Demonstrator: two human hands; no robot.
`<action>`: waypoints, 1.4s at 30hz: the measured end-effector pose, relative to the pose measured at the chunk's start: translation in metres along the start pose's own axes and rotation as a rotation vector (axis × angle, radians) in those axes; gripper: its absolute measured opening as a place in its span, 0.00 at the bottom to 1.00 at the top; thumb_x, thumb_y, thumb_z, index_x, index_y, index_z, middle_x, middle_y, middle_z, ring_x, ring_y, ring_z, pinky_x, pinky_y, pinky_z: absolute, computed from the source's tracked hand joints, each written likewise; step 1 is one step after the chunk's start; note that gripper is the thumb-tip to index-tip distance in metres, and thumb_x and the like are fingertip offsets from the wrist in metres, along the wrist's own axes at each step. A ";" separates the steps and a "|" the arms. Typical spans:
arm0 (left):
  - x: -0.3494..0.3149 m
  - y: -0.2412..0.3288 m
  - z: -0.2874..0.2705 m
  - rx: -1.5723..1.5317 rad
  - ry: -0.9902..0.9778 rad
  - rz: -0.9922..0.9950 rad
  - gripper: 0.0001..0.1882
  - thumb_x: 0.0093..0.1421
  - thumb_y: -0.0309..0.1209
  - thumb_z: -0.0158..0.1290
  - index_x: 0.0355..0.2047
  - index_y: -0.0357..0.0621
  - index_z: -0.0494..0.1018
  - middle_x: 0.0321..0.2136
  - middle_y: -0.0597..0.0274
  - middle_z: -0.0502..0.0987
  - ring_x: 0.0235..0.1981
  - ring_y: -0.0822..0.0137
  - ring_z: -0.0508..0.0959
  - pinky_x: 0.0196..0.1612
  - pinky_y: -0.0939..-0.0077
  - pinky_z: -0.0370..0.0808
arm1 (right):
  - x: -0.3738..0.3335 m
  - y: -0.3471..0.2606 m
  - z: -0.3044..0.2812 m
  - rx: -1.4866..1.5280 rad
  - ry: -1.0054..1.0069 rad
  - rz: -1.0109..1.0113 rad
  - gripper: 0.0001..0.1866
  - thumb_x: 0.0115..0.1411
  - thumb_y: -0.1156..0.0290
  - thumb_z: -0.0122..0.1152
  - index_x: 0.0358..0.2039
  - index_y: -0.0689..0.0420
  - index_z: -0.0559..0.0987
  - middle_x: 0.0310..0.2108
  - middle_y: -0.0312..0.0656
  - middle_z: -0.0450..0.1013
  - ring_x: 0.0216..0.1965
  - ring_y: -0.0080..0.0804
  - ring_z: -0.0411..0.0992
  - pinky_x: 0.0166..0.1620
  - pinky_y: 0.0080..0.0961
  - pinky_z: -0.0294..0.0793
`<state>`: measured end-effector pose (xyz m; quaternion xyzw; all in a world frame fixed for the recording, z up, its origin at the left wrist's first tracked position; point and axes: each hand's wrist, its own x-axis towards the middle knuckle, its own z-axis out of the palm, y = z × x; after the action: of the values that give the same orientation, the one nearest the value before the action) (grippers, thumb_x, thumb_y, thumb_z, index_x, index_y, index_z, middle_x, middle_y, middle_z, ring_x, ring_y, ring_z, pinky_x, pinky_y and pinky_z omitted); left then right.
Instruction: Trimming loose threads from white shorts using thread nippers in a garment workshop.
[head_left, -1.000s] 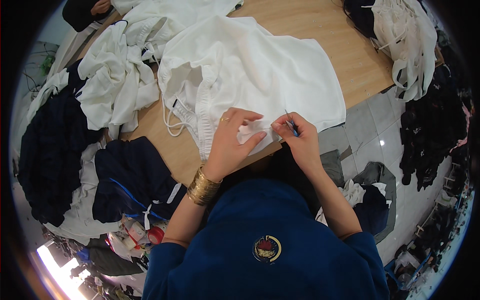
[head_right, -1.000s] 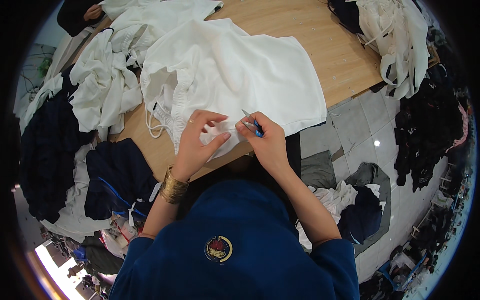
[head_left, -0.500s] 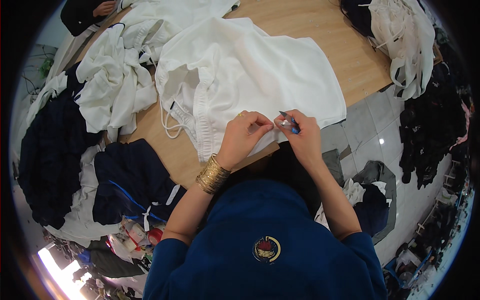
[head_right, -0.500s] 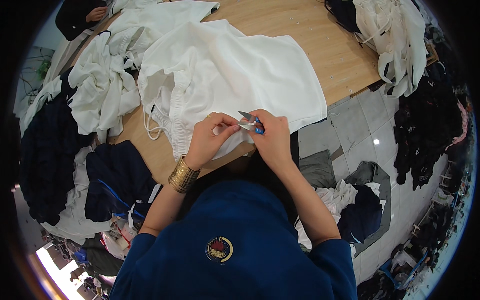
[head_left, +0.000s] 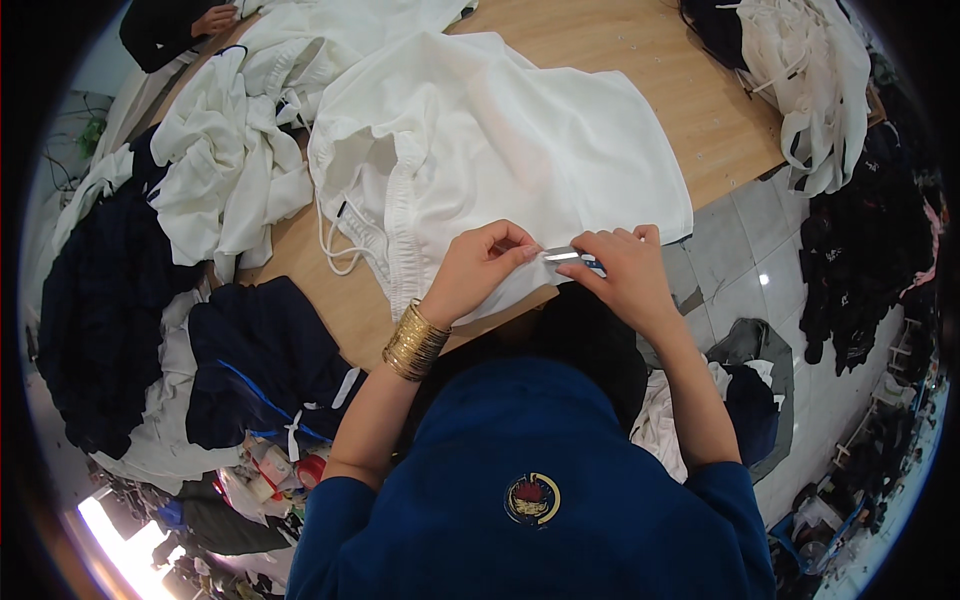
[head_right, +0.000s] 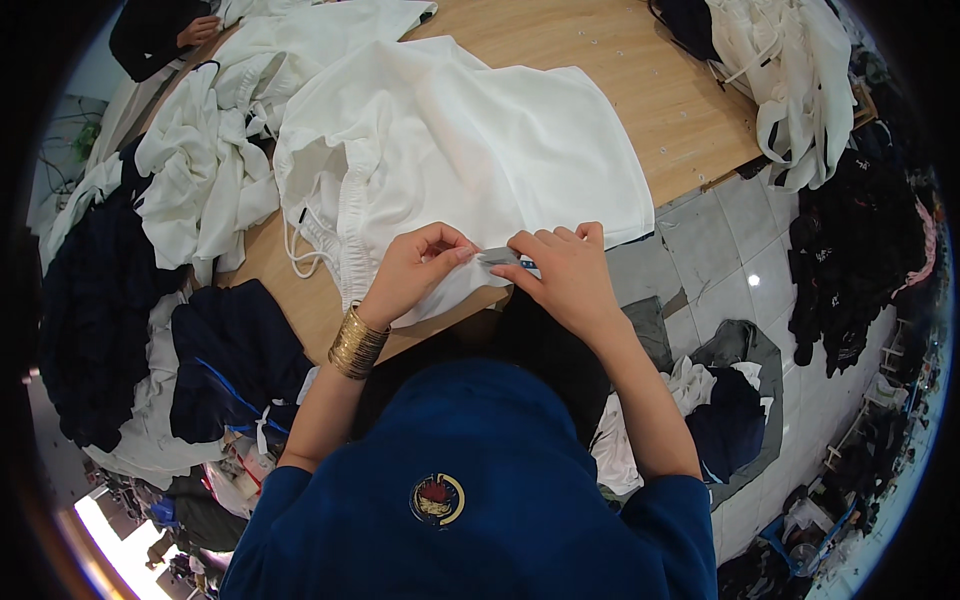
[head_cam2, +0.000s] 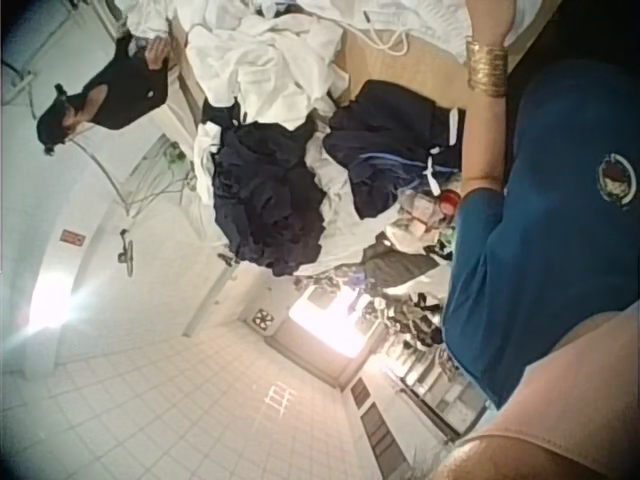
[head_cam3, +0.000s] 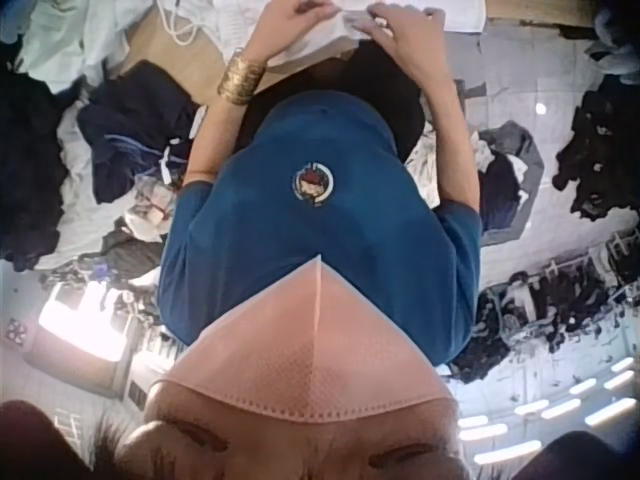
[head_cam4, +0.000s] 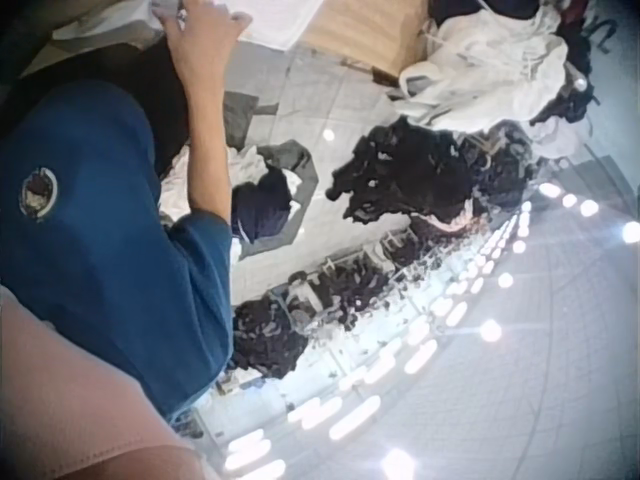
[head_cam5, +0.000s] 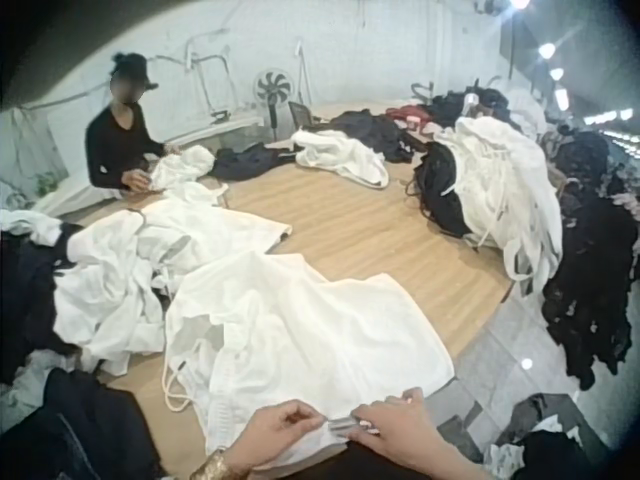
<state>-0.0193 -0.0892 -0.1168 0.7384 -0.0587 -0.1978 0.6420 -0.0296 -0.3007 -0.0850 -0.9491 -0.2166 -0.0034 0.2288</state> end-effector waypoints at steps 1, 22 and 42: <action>0.000 0.000 -0.001 -0.005 -0.006 0.002 0.09 0.57 0.30 0.53 0.32 0.35 0.74 0.27 0.63 0.78 0.29 0.76 0.75 0.36 0.82 0.72 | 0.001 -0.001 0.001 -0.006 -0.014 -0.001 0.15 0.53 0.53 0.59 0.29 0.51 0.75 0.20 0.33 0.71 0.26 0.29 0.68 0.40 0.32 0.55; -0.017 0.024 0.020 0.205 0.105 0.151 0.05 0.57 0.29 0.51 0.29 0.41 0.72 0.28 0.61 0.74 0.30 0.68 0.74 0.33 0.75 0.70 | 0.010 0.008 -0.010 -0.098 0.078 0.074 0.13 0.53 0.55 0.59 0.27 0.51 0.75 0.19 0.32 0.70 0.24 0.28 0.67 0.37 0.29 0.54; -0.009 0.009 -0.004 0.566 -0.011 0.277 0.05 0.53 0.30 0.55 0.29 0.44 0.72 0.44 0.59 0.67 0.48 0.59 0.64 0.52 0.69 0.61 | -0.012 -0.003 0.013 -0.025 0.002 0.034 0.13 0.53 0.54 0.60 0.27 0.50 0.75 0.20 0.32 0.70 0.25 0.28 0.67 0.40 0.30 0.55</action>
<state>-0.0250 -0.0840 -0.1055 0.8717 -0.2147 -0.0883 0.4317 -0.0427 -0.2976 -0.0963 -0.9554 -0.2004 -0.0030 0.2171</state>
